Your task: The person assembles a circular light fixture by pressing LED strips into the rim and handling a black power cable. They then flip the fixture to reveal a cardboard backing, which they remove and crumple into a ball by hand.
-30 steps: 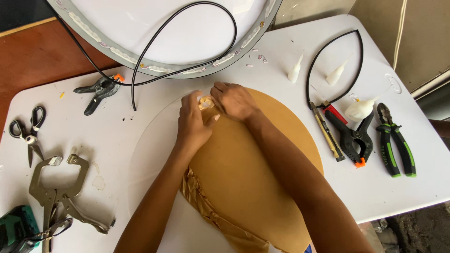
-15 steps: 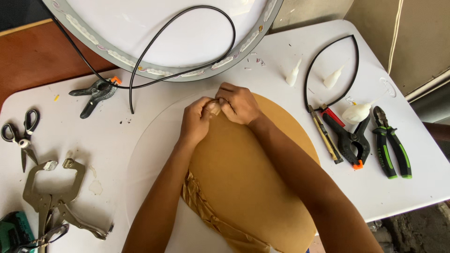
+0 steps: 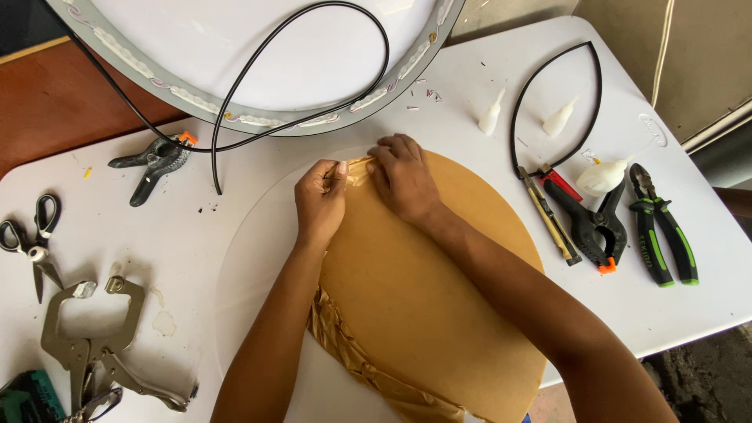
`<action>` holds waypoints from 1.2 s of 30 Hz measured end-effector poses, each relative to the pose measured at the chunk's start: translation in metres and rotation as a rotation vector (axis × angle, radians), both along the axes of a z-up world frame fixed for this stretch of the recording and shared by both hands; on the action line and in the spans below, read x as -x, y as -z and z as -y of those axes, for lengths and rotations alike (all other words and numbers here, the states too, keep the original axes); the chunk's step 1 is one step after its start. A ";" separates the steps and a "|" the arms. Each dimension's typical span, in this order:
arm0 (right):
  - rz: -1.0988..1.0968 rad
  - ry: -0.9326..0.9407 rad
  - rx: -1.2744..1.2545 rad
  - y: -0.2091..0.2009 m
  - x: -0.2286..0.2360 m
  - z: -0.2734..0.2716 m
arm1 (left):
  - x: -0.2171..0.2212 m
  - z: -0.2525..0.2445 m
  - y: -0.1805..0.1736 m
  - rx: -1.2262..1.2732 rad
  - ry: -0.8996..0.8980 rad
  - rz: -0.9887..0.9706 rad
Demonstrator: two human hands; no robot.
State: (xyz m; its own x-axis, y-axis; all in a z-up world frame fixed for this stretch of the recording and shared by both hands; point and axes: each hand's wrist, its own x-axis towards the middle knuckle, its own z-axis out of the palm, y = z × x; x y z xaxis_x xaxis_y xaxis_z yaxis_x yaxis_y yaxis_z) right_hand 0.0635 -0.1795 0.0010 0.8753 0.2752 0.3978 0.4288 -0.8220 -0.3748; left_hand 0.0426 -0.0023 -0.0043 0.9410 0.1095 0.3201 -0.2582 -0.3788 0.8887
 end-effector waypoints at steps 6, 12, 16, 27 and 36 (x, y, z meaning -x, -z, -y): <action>0.073 -0.041 -0.111 0.014 -0.017 -0.004 | 0.004 0.001 -0.004 -0.001 -0.040 -0.007; 0.065 -0.156 -0.046 0.011 -0.033 -0.016 | 0.000 -0.003 0.008 -0.017 -0.170 0.025; 0.168 -0.294 -0.020 0.017 -0.043 -0.033 | 0.015 -0.010 0.005 0.020 -0.320 0.007; 0.183 -0.214 -0.043 0.012 -0.034 -0.037 | 0.012 -0.015 -0.003 -0.085 -0.288 -0.051; 0.160 -0.169 -0.126 -0.009 -0.021 -0.029 | 0.043 -0.014 -0.063 -0.572 -0.106 0.077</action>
